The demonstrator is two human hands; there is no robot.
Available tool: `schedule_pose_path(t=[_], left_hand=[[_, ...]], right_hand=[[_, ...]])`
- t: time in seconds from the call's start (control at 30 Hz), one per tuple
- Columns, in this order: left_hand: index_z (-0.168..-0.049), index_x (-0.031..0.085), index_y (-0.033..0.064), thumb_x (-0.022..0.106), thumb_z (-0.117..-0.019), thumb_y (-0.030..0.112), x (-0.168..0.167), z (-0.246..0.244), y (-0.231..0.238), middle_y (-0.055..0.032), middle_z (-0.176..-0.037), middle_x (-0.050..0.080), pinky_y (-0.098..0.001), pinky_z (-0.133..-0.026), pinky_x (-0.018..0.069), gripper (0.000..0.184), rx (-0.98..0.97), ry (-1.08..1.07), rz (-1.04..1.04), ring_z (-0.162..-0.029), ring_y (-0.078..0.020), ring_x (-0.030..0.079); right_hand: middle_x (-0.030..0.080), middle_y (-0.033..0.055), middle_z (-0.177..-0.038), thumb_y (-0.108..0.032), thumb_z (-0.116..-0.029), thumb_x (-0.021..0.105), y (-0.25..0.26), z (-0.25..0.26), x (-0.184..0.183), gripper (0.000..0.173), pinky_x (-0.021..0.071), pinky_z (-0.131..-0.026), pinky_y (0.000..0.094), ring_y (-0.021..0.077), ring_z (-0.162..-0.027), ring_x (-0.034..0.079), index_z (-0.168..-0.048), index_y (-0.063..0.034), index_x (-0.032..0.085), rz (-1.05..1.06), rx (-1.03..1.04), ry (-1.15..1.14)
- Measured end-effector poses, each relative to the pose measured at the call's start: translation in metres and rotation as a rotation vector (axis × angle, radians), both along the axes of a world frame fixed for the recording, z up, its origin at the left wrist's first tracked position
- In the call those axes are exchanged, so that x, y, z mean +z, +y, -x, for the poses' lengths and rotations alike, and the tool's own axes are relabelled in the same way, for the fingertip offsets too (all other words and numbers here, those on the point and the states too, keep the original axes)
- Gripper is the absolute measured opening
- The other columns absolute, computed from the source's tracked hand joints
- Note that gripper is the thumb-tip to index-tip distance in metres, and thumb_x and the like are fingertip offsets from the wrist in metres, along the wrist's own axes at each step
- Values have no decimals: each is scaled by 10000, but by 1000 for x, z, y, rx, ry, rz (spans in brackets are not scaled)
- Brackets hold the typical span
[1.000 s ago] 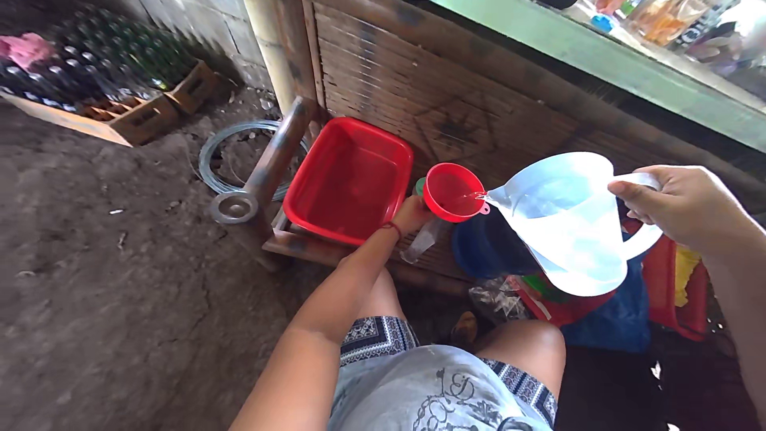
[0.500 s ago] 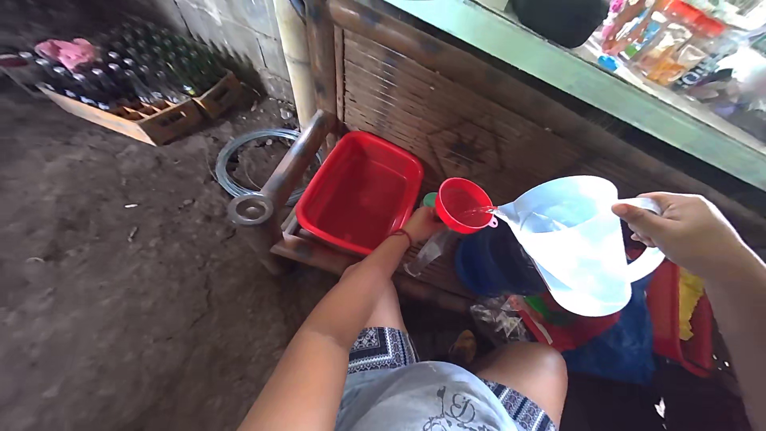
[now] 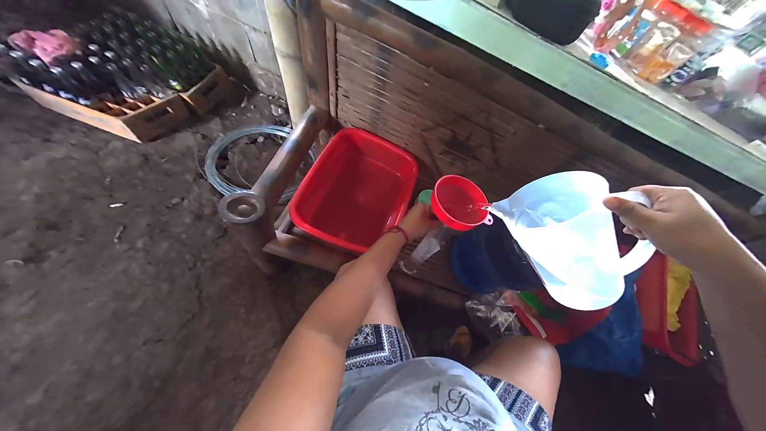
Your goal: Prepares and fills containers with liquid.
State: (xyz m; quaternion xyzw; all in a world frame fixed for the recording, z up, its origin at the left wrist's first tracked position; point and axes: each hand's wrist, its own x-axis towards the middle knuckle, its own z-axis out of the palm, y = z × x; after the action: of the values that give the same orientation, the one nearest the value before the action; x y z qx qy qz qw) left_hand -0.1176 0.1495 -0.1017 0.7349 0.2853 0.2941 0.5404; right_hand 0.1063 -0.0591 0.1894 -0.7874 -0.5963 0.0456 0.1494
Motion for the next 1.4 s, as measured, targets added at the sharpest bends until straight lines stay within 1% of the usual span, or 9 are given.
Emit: schedule_pose_path(t=[0.17,0.27,0.47,0.57,0.77,0.87,1.0,1.27,1.4], left_hand=[[-1007,715,-42,742,-921,94,-1,-1,-1,-145,-937,725,-425,-880,546,163,-12,-12,-6,-878,-189,684],[-984,712,-41,749,-918,107,0,-1,-2,-135,-907,719,-419,-852,547,166,-5,-8,0,-845,-174,675],[-1008,723,-44,749,-917,110,0,1,0,-165,-945,728,-476,-894,541,181,-8,8,-35,-903,-234,693],[-1009,720,-44,746,-917,106,0,1,2,-172,-952,726,-484,-896,538,178,-8,36,-39,-910,-246,693],[-1011,718,-40,754,-905,81,2,3,0,-155,-963,727,-442,-893,542,165,-7,31,1,-906,-209,688],[-1037,713,-44,758,-904,77,2,3,0,-157,-988,728,-425,-916,544,185,-17,18,2,-933,-201,691],[-1033,713,-41,763,-901,87,2,3,0,-154,-981,729,-426,-908,545,190,-17,12,8,-921,-197,691],[-1048,711,-35,776,-885,70,-2,2,1,-140,-990,732,-411,-915,547,205,-23,-27,14,-931,-177,691],[-1056,715,-37,771,-894,86,-2,2,2,-152,-1003,734,-432,-927,547,211,-29,-9,-16,-948,-203,698]], right_hand=[[493,31,-637,-287,-1044,586,0,4,3,328,425,-570,369,126,-563,468,-896,-2,647,18,-21,0],[509,15,-645,-330,-1033,602,-1,-1,2,335,427,-565,356,108,-561,469,-934,-17,672,5,-13,9],[545,46,-692,-329,-1035,600,1,-3,0,340,460,-606,399,134,-602,502,-982,-3,679,1,-11,30],[526,28,-661,-351,-1028,606,2,-5,-1,356,447,-585,386,126,-576,488,-937,-13,674,6,7,19],[534,48,-676,-337,-1039,593,2,-4,-2,357,451,-597,401,146,-593,500,-956,2,671,16,10,16],[523,43,-665,-333,-1040,592,2,-2,-1,353,446,-588,389,136,-583,493,-927,-5,656,15,13,10],[525,57,-673,-325,-1044,590,1,2,0,360,448,-597,398,149,-589,496,-939,13,658,27,8,11],[536,25,-657,-333,-1035,600,1,0,-2,338,452,-578,359,111,-568,498,-930,-20,670,13,15,25],[533,43,-666,-333,-1042,591,2,2,0,353,449,-583,377,133,-577,495,-936,-5,666,28,14,22]])
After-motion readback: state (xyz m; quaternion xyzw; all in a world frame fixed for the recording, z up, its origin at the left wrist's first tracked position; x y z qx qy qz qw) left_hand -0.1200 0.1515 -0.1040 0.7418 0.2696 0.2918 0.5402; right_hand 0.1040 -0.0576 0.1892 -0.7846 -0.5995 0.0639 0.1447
